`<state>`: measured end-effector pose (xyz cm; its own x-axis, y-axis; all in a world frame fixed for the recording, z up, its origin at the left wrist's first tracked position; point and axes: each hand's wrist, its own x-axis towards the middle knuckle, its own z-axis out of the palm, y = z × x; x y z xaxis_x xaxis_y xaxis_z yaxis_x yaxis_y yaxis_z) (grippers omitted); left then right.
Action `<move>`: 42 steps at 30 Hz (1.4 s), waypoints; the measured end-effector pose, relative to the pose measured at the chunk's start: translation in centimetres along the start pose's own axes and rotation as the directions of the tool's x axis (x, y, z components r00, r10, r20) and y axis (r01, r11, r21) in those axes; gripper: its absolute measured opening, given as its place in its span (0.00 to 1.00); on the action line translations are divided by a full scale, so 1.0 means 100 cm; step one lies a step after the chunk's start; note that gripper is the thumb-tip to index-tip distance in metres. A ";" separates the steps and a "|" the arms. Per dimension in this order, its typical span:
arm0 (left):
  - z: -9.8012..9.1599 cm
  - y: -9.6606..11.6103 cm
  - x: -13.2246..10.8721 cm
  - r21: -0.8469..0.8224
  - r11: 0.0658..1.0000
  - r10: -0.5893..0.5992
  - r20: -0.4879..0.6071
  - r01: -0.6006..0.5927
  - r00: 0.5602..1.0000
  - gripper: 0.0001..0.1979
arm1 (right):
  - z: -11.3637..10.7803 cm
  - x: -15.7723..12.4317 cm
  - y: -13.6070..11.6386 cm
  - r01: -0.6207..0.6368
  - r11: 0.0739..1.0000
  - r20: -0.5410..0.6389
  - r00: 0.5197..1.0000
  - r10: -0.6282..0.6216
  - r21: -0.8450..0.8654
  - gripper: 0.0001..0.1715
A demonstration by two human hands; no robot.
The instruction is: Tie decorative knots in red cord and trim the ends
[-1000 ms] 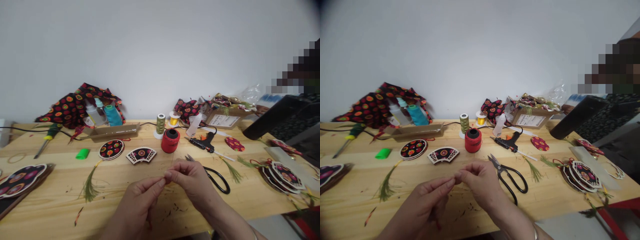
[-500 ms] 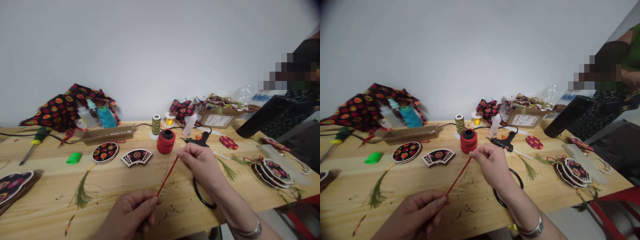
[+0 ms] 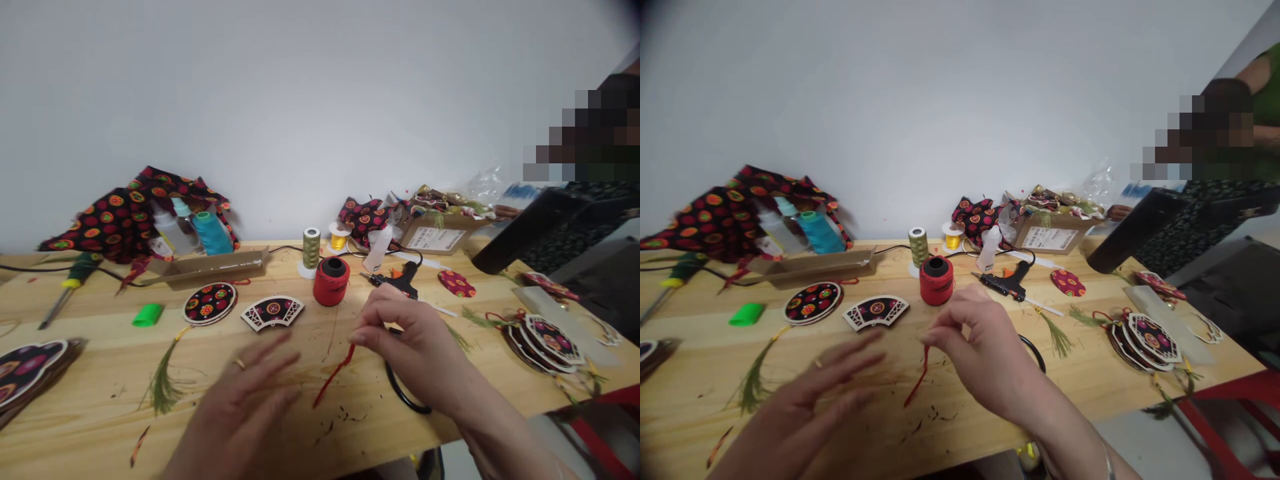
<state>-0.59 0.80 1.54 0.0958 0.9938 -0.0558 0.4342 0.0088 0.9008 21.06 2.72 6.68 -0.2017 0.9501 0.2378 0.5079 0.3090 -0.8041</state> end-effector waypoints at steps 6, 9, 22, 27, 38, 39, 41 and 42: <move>0.003 0.031 0.003 -0.216 0.975 -0.035 0.050 0.045 0.998 0.15 | 0.007 -0.004 -0.012 0.101 0.995 0.095 0.991 -0.099 -0.012 0.11; 0.017 0.038 0.001 -0.413 0.887 -0.127 0.215 0.208 0.968 0.16 | 0.010 -0.004 -0.012 0.096 0.995 0.111 0.989 -0.095 -0.004 0.11; 0.027 0.025 0.001 -0.514 0.792 -0.167 0.337 0.330 0.926 0.08 | 0.016 -0.002 -0.006 0.089 0.996 0.126 0.988 -0.086 -0.019 0.11; 0.028 0.025 0.002 -0.504 0.821 -0.184 0.214 0.270 0.959 0.09 | 0.014 -0.004 0.006 0.082 0.988 0.034 0.996 -0.078 -0.133 0.10; 0.021 0.021 0.010 -0.759 0.566 -0.312 0.165 0.322 0.936 0.06 | 0.032 -0.013 0.053 0.263 0.743 0.202 0.964 -0.174 -0.615 0.02; 0.022 0.021 0.011 -0.764 0.556 -0.321 0.164 0.326 0.933 0.06 | 0.037 -0.009 0.052 0.322 0.691 0.262 0.945 -0.196 -0.646 0.01; 0.021 0.021 0.011 -0.760 0.561 -0.335 0.153 0.327 0.930 0.07 | 0.044 -0.002 0.048 0.446 0.570 0.370 0.894 -0.252 -0.690 0.03; 0.021 0.020 0.011 -0.755 0.569 -0.342 0.144 0.326 0.929 0.07 | 0.047 0.002 0.046 0.500 0.504 0.412 0.866 -0.283 -0.704 0.04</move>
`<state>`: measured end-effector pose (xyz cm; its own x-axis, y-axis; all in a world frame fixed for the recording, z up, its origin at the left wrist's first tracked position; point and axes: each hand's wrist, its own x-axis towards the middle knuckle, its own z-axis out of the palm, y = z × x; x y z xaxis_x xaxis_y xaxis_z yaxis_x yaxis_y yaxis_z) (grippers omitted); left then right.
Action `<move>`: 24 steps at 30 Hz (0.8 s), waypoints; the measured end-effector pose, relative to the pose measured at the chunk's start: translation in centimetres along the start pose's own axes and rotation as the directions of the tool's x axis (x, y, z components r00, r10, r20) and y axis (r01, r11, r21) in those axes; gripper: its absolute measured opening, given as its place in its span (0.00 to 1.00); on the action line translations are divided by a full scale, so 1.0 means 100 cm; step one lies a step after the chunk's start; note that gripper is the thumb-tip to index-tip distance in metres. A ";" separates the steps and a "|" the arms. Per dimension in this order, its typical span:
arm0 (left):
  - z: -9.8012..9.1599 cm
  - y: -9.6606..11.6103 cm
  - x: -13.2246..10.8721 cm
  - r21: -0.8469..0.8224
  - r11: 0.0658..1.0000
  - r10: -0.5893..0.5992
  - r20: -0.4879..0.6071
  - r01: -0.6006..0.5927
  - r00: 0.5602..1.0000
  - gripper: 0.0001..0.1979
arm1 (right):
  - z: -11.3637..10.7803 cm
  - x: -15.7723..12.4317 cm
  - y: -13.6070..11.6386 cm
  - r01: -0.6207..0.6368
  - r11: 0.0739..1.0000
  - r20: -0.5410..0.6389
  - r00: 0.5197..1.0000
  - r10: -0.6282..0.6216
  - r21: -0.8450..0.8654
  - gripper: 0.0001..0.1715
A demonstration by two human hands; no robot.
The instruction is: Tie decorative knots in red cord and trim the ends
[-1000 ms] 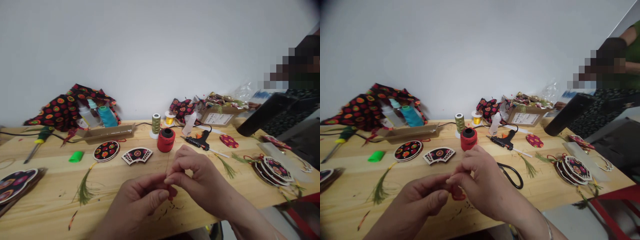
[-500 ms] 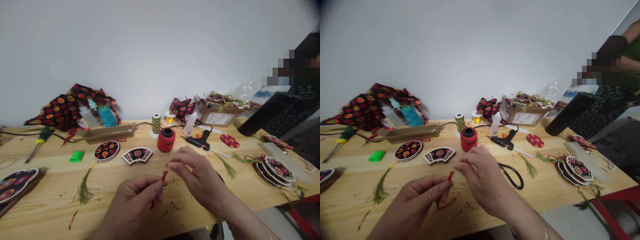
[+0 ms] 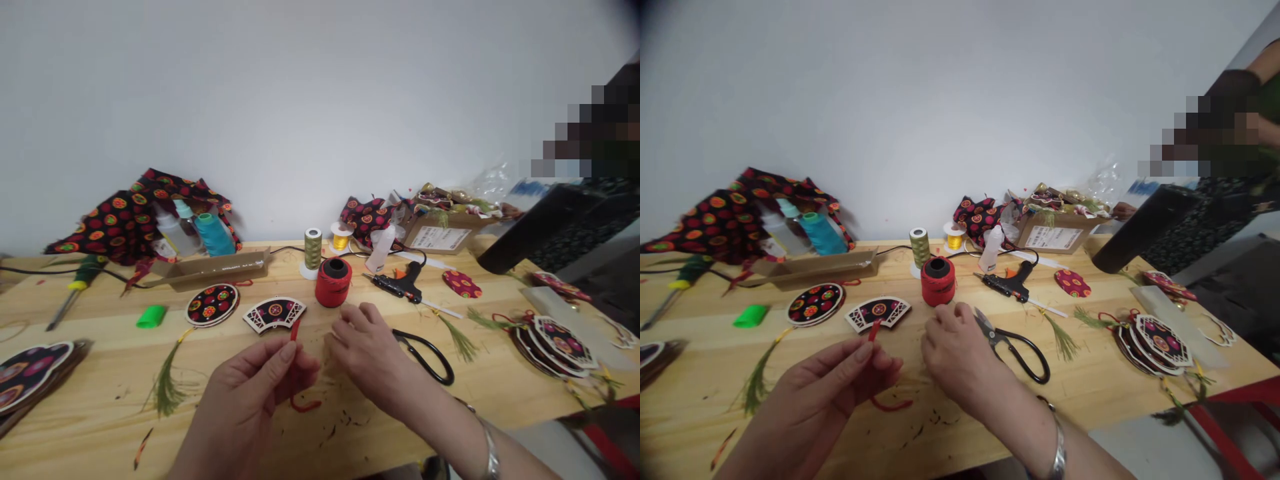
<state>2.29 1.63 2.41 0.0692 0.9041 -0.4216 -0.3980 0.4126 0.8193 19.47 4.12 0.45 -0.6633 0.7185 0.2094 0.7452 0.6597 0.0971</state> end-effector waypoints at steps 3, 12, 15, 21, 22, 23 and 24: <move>-0.003 0.000 -0.001 0.018 1.000 -0.003 -0.019 0.004 1.000 0.08 | 0.003 0.009 0.000 0.134 0.977 -0.028 0.990 -0.141 -0.167 0.09; -0.012 -0.001 0.000 -0.008 0.999 -0.037 -0.007 0.037 0.999 0.09 | 0.009 0.019 0.018 0.169 0.985 -0.048 0.984 -0.170 -0.021 0.07; -0.012 -0.002 0.001 -0.044 0.998 -0.056 -0.020 0.055 0.998 0.08 | -0.009 0.029 0.031 -0.043 0.924 -0.203 0.971 0.129 0.381 0.08; -0.012 -0.004 0.000 -0.035 0.997 -0.066 -0.028 0.065 0.997 0.08 | -0.077 0.058 0.060 -0.041 0.407 -0.225 0.782 0.582 0.912 0.04; -0.012 -0.004 -0.001 -0.034 0.998 -0.059 -0.038 0.058 0.998 0.08 | -0.094 0.059 0.063 -0.008 0.353 -0.230 0.746 0.625 0.935 0.03; -0.012 -0.004 -0.001 -0.029 0.998 -0.061 -0.042 0.060 0.997 0.08 | -0.111 0.059 0.066 0.016 0.325 -0.241 0.705 0.667 0.946 0.03; -0.012 -0.004 -0.002 -0.021 0.998 -0.066 -0.047 0.065 0.997 0.08 | -0.125 0.055 0.069 0.051 0.324 -0.275 0.663 0.697 0.945 0.05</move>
<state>1.33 1.18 1.71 0.0520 0.8687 -0.4926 -0.4120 0.4680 0.7818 21.83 9.92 14.44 0.0983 0.8752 0.4737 0.1430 0.4587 -0.8770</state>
